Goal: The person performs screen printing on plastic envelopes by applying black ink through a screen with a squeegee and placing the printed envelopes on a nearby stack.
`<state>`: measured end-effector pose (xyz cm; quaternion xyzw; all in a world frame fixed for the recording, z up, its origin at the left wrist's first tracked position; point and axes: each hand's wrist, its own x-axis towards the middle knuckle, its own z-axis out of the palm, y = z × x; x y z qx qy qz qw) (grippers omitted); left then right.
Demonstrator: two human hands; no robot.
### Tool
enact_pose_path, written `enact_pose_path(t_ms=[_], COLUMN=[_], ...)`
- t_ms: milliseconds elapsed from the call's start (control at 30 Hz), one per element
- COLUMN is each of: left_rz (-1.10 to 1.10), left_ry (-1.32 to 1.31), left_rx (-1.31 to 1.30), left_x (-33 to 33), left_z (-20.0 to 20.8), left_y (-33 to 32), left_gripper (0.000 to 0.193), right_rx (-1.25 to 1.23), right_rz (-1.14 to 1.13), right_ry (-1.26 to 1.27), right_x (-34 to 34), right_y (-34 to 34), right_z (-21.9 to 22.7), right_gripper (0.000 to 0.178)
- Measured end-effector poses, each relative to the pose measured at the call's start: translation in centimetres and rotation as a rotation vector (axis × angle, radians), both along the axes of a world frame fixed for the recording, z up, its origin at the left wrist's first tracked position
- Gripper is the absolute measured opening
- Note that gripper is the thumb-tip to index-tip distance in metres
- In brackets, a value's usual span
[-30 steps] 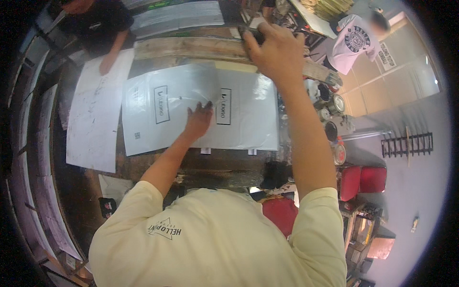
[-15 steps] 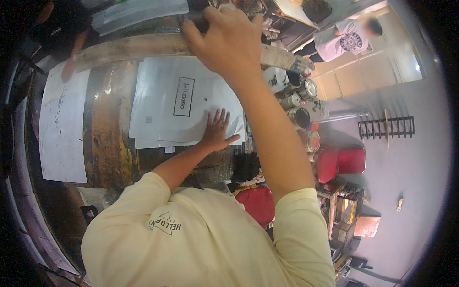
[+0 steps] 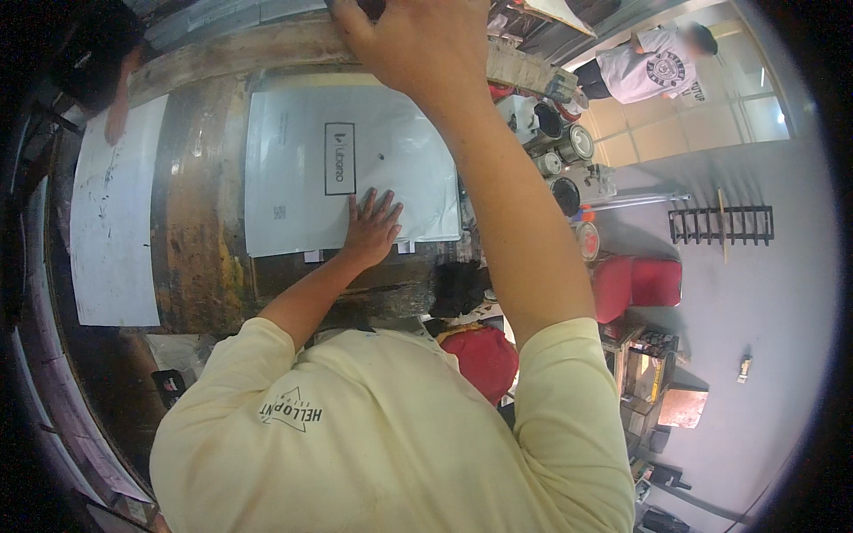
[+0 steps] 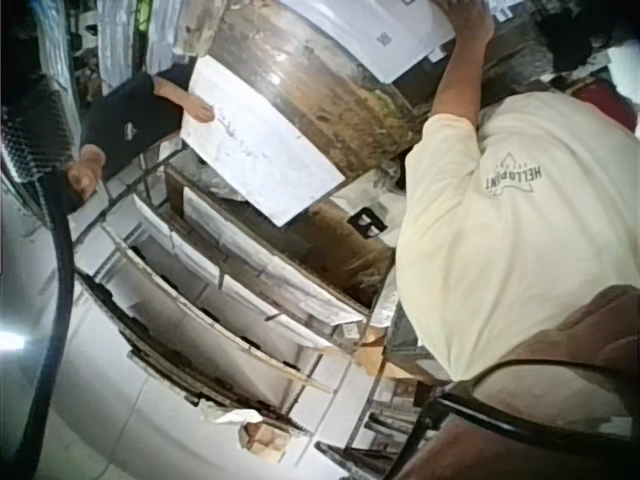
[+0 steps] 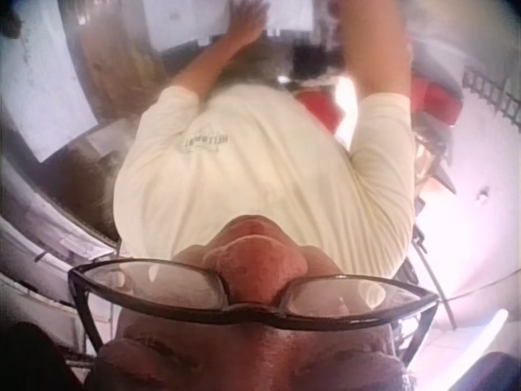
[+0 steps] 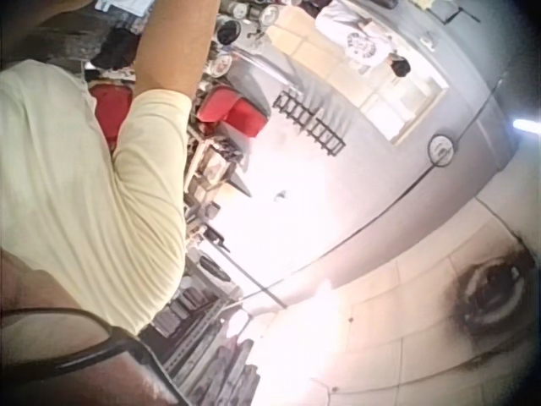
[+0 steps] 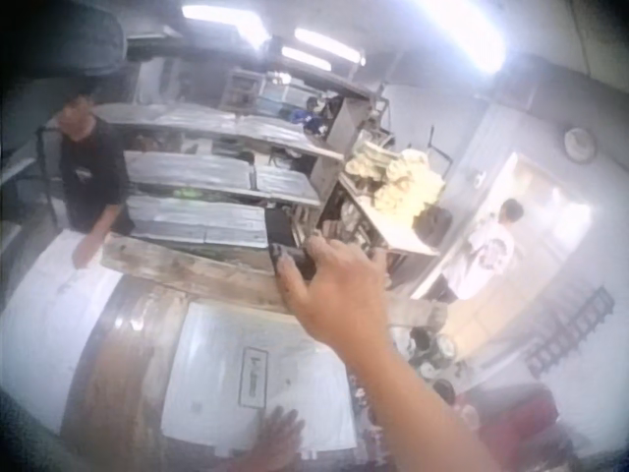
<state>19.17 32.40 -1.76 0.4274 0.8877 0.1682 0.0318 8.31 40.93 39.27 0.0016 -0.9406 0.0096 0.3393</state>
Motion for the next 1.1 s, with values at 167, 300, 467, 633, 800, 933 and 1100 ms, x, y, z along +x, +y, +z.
enact_pose_path(t_ms=[167, 300, 467, 633, 800, 933, 1100], left_rz=[-0.02, -0.005, -0.043, -0.009, 0.213, 0.142, 0.128], left_ry=[0.005, 0.046, 0.016, 0.05, -0.06, -0.125, -0.057], left_rx=[-0.008, 0.095, 0.023, 0.179, 0.415, 0.329, 0.265], left_x=[1.0, 0.9, 0.1, -0.7, -8.8, -12.3, -13.1], left_z=[0.7, 0.9, 1.1, 1.0, 1.3, 0.6, -2.0], left_y=[-0.6, -0.7, -1.3, -1.3, 1.9, 3.6, 4.6], left_gripper=[0.053, 0.055, 0.058, 0.051, 0.029, 0.026, 0.02], right_rx=[-0.072, -0.08, -0.073, -0.085, 0.09, 0.076, 0.088], right_rz=[-0.019, 0.003, 0.063, 0.027, 0.033, 0.033, -0.005], right_ry=[-0.077, -0.058, 0.012, -0.057, 0.084, 0.08, 0.064], right_x=[0.5, 0.7, 0.6, 0.9, -0.1, -0.2, -0.1], right_y=[-0.3, -0.4, -0.6, 0.2, 0.9, 1.2, 1.0], right_z=[0.2, 0.1, 0.0, -0.4, -2.0, -2.1, -2.1], right_gripper=[0.036, 0.036, 0.038, 0.039, 0.043, 0.043, 0.045])
